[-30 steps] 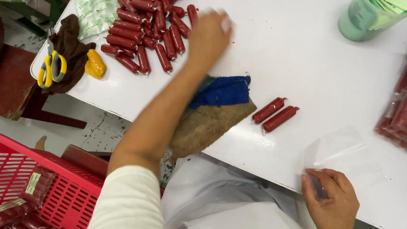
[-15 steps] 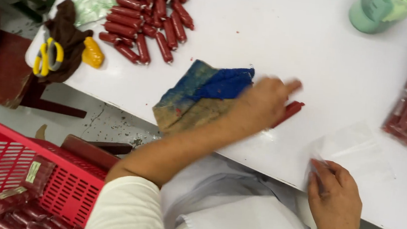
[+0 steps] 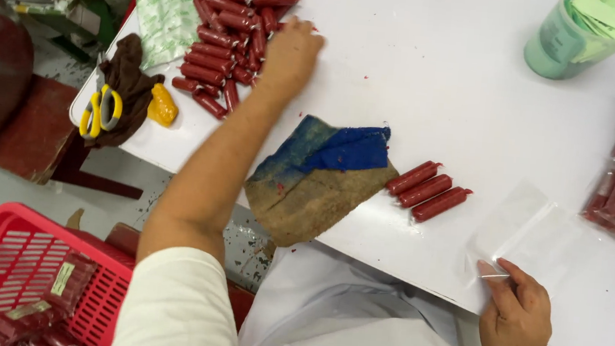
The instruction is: The person places several small sausages into a clear plastic bag, folds the bag, and affixes a label. The process is repeated multiple times, with finished packages stacked on the table.
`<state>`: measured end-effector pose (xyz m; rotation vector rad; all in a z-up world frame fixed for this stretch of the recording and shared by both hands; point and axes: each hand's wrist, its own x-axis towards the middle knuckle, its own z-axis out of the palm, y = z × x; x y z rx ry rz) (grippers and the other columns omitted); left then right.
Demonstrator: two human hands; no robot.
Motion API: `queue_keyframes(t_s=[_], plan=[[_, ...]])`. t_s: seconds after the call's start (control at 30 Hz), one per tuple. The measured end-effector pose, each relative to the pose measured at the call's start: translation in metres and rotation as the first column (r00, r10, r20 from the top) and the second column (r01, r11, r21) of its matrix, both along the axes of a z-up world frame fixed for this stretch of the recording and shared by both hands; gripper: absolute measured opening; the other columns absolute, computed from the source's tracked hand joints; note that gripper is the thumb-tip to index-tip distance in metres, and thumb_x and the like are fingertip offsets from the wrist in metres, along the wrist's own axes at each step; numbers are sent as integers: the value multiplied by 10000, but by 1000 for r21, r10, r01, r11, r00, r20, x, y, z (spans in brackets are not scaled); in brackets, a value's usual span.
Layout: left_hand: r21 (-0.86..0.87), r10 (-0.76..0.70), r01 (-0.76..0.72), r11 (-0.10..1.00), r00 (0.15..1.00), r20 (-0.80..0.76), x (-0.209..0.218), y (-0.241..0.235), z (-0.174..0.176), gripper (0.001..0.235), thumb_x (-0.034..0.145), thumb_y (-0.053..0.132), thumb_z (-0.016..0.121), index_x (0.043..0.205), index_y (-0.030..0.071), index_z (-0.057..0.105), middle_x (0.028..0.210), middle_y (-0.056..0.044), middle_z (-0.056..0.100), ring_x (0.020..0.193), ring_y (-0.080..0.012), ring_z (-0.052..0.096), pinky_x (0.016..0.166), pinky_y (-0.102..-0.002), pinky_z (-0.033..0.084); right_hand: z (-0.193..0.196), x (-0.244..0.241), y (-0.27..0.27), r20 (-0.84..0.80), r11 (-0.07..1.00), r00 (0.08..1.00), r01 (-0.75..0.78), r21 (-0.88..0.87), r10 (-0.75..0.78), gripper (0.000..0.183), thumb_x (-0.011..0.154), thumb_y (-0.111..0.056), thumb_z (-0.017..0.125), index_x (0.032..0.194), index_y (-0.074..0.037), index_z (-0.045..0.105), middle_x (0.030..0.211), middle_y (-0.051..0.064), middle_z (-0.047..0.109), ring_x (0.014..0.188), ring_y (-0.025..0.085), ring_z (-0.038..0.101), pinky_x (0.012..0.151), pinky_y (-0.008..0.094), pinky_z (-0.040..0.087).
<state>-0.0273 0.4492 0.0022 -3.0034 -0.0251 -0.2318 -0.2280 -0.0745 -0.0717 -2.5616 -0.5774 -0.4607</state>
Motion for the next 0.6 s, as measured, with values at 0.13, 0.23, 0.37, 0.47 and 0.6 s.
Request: queue_keyframes(t_s=[0.13,0.23,0.37,0.47,0.6], plan=[[202,-56,124,971,948,-312,23,53,10,317,881,50,601,1103,200,771,1117,-86,663,1114,-336,493,790,-505,508,7,-1,6,-10,999,999,36,11,-36,527,841,138,513,1199,-150,771,1312,68,683,1143,292,610,1025,395,511],[238,-153,218,946,952,-266,33,64,3,284,916,160,579,1105,270,761,1111,-46,685,1121,-324,505,747,-525,500,7,4,5,42,999,999,-30,19,29,451,853,88,568,1209,-121,750,1300,140,678,1101,343,617,1006,441,512],[183,-225,274,944,941,-253,37,73,-16,317,804,144,674,1095,242,752,1177,-15,683,1164,-331,488,766,-570,469,13,5,10,57,1000,998,-2,-5,2,366,894,106,566,1165,-58,749,1286,133,669,1050,345,622,952,440,531],[-245,-260,266,932,964,57,22,40,-17,246,901,307,718,1044,109,685,996,-154,703,931,-407,557,801,-505,409,17,6,10,69,998,997,-32,61,28,381,897,137,546,1186,-36,723,1285,171,648,1065,366,618,957,444,531],[-991,80,119,63,989,124,-26,-77,-6,317,940,59,669,1237,129,583,934,-60,709,738,-130,617,643,-266,542,17,5,8,61,991,996,-70,117,63,393,892,151,549,1207,-21,707,1298,222,617,1079,389,607,947,441,534]])
